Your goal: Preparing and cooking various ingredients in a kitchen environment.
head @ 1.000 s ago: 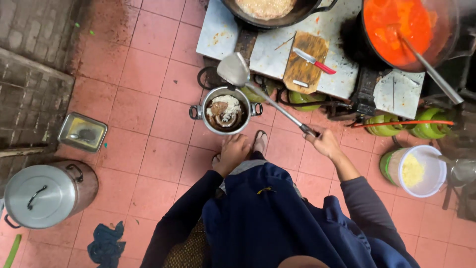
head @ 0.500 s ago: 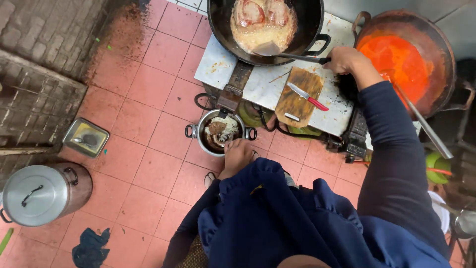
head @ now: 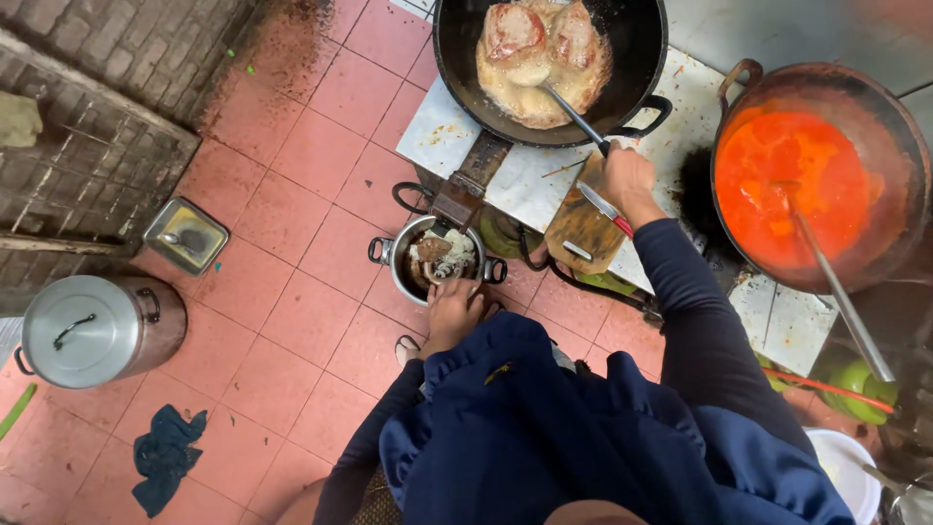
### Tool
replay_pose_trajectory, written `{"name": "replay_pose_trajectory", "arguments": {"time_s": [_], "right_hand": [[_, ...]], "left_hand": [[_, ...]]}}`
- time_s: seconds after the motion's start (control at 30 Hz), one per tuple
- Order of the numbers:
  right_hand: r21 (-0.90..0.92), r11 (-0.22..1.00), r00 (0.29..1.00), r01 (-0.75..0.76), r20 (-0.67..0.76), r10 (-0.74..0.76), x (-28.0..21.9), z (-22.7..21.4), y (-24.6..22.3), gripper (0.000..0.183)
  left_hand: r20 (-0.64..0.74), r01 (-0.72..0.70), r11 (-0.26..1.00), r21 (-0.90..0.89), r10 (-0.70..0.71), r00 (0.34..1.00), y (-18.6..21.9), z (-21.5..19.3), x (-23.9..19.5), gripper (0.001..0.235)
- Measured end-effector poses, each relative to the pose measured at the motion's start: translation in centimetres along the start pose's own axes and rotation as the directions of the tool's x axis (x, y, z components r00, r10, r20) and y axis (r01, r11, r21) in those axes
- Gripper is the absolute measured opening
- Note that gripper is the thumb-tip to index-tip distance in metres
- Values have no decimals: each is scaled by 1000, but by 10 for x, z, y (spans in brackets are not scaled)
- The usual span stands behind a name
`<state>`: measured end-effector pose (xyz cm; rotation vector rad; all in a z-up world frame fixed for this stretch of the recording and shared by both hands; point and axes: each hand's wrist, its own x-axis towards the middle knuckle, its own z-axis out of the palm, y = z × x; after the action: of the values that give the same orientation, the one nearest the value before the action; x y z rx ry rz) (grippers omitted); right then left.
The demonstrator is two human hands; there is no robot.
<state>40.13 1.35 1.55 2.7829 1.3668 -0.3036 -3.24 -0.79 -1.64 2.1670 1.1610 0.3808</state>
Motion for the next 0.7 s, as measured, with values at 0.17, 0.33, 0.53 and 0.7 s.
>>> {"name": "replay_pose_trajectory", "arguments": {"time_s": [0.17, 0.33, 0.53, 0.7], "right_hand": [[-121, 991, 981, 58, -179, -79, 8, 23, 15, 43], [-143, 985, 970, 97, -209, -125, 26, 26, 13, 40], [-39, 992, 986, 118, -111, -121, 7, 0, 8, 45], [29, 993, 985, 114, -132, -109, -8, 3, 3, 47]], "left_hand": [[21, -21, 1000, -3, 21, 1000, 4, -6, -1, 30], [27, -55, 998, -20, 56, 998, 5, -4, 1, 31], [-3, -69, 997, -19, 69, 998, -1, -1, 3, 29], [2, -30, 999, -33, 30, 1000, -10, 13, 5, 30]]}}
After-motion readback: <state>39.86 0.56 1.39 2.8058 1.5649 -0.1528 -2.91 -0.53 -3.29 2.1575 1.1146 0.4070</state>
